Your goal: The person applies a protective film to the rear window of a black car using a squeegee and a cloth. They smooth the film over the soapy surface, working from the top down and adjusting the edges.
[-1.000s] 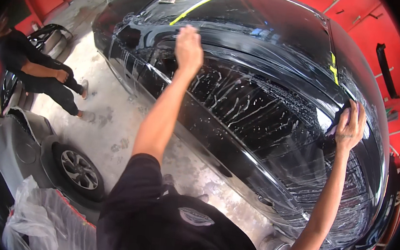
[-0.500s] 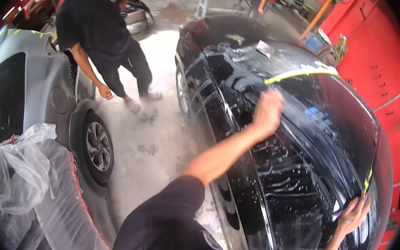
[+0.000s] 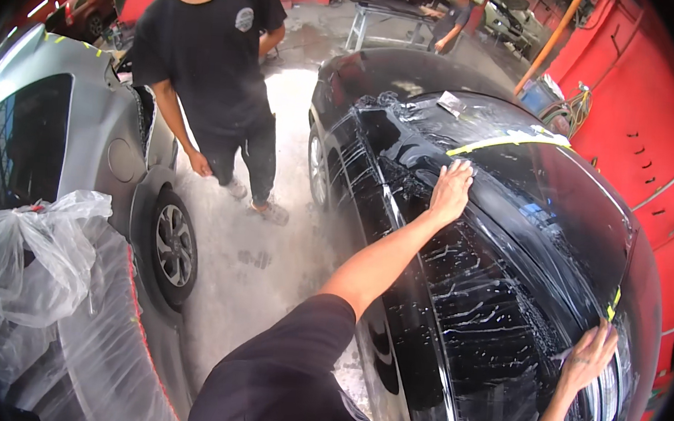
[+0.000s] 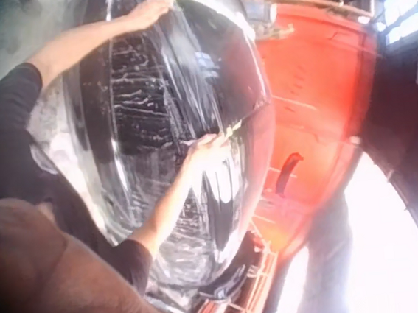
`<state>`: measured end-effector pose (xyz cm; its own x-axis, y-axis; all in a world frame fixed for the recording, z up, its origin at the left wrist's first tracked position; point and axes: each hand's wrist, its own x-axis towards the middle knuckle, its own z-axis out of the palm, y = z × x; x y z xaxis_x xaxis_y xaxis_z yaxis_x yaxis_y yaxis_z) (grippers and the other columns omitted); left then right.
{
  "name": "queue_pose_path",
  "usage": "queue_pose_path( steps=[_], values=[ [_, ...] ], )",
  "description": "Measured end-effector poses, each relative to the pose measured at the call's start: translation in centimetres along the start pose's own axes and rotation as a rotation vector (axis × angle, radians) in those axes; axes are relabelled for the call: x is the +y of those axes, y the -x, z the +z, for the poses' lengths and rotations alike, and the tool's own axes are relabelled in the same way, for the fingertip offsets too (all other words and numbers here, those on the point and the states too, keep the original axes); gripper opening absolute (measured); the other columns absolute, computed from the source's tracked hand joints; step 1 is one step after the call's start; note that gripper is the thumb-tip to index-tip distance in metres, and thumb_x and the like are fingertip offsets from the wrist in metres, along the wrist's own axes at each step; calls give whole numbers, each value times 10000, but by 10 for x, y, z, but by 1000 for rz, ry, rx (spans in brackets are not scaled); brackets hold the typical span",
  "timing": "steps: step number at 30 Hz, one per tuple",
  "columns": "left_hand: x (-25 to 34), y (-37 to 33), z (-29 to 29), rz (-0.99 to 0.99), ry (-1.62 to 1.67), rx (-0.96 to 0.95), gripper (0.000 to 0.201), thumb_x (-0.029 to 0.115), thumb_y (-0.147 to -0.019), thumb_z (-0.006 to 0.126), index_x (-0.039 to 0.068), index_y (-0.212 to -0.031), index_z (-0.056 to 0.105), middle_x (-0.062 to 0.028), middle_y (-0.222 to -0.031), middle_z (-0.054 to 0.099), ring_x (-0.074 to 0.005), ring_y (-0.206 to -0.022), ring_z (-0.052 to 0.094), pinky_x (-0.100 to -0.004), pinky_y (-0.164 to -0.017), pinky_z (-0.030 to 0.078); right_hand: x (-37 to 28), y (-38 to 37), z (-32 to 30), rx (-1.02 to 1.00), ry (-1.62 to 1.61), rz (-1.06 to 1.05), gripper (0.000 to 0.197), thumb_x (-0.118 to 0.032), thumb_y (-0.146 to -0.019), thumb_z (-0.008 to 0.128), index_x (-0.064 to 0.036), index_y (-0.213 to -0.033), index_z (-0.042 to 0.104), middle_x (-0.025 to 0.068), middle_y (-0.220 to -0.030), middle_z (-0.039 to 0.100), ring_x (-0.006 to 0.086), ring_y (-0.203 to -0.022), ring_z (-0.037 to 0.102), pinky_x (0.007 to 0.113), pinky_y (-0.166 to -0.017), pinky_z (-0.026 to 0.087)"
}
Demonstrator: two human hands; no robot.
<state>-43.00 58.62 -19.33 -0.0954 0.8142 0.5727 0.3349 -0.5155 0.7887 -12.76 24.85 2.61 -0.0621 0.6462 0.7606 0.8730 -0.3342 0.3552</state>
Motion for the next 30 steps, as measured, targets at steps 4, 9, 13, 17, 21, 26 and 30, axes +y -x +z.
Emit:
queue_pose_path(
  steps=[4,9,13,17,21,26,30],
  values=[
    [23,28,-29,-81,220,-67,329,164,-1074,541,-16,-1309,685,-194,-1431,645,-359,-1416,539,-444,-1197,404,-19,-7,14,40,-33,-44,286,-126,-1007,623,-59,-1281,669,176,-1212,644,379,-1126,625,477,-979,505],
    [57,147,-84,-278,273,-123,348,216,-1105,500,-4,-1286,699,-216,-1250,734,-335,-1209,691,-395,-1029,505,-61,-23,14,35,-98,-123,287,-129,-976,649,-54,-1252,673,162,-1158,635,355,-1079,625,460,-973,512],
    [19,279,-113,-851,470,-286,373,313,-1111,539,20,-1282,693,-79,-1150,699,-152,-995,656,-327,-778,620,-74,-29,17,-2,-94,-143,307,-144,-960,664,-56,-1253,679,153,-1154,630,338,-1042,625,446,-950,518],
    [26,349,-155,-1161,604,-230,523,310,-1089,588,-68,-1447,536,-182,-1379,609,-277,-1160,665,-419,-835,666,-76,-29,22,20,-91,-154,300,-163,-958,665,-56,-1237,686,146,-1122,615,331,-1009,622,443,-921,523],
    [57,345,-183,-1245,730,-208,750,290,-1056,652,-143,-1557,299,-270,-1541,438,-342,-1230,641,-481,-869,669,-80,-31,20,11,-122,-161,293,-188,-970,661,-61,-1233,689,147,-1112,613,331,-1010,621,447,-916,521],
    [59,330,-164,-1112,840,-292,383,356,-1081,600,48,-1300,666,-91,-1153,713,-224,-996,723,-448,-795,671,-80,-29,15,0,-143,-160,309,-237,-989,660,-64,-1243,687,146,-1166,627,341,-1055,623,457,-947,517],
    [74,310,-164,-1075,906,-415,420,237,-1068,629,-1,-1410,581,-137,-1257,679,-258,-1056,718,-444,-784,685,-79,-28,21,18,-132,-178,303,-262,-1000,661,-88,-1247,684,139,-1237,636,340,-1132,624,458,-987,512]
  ],
)
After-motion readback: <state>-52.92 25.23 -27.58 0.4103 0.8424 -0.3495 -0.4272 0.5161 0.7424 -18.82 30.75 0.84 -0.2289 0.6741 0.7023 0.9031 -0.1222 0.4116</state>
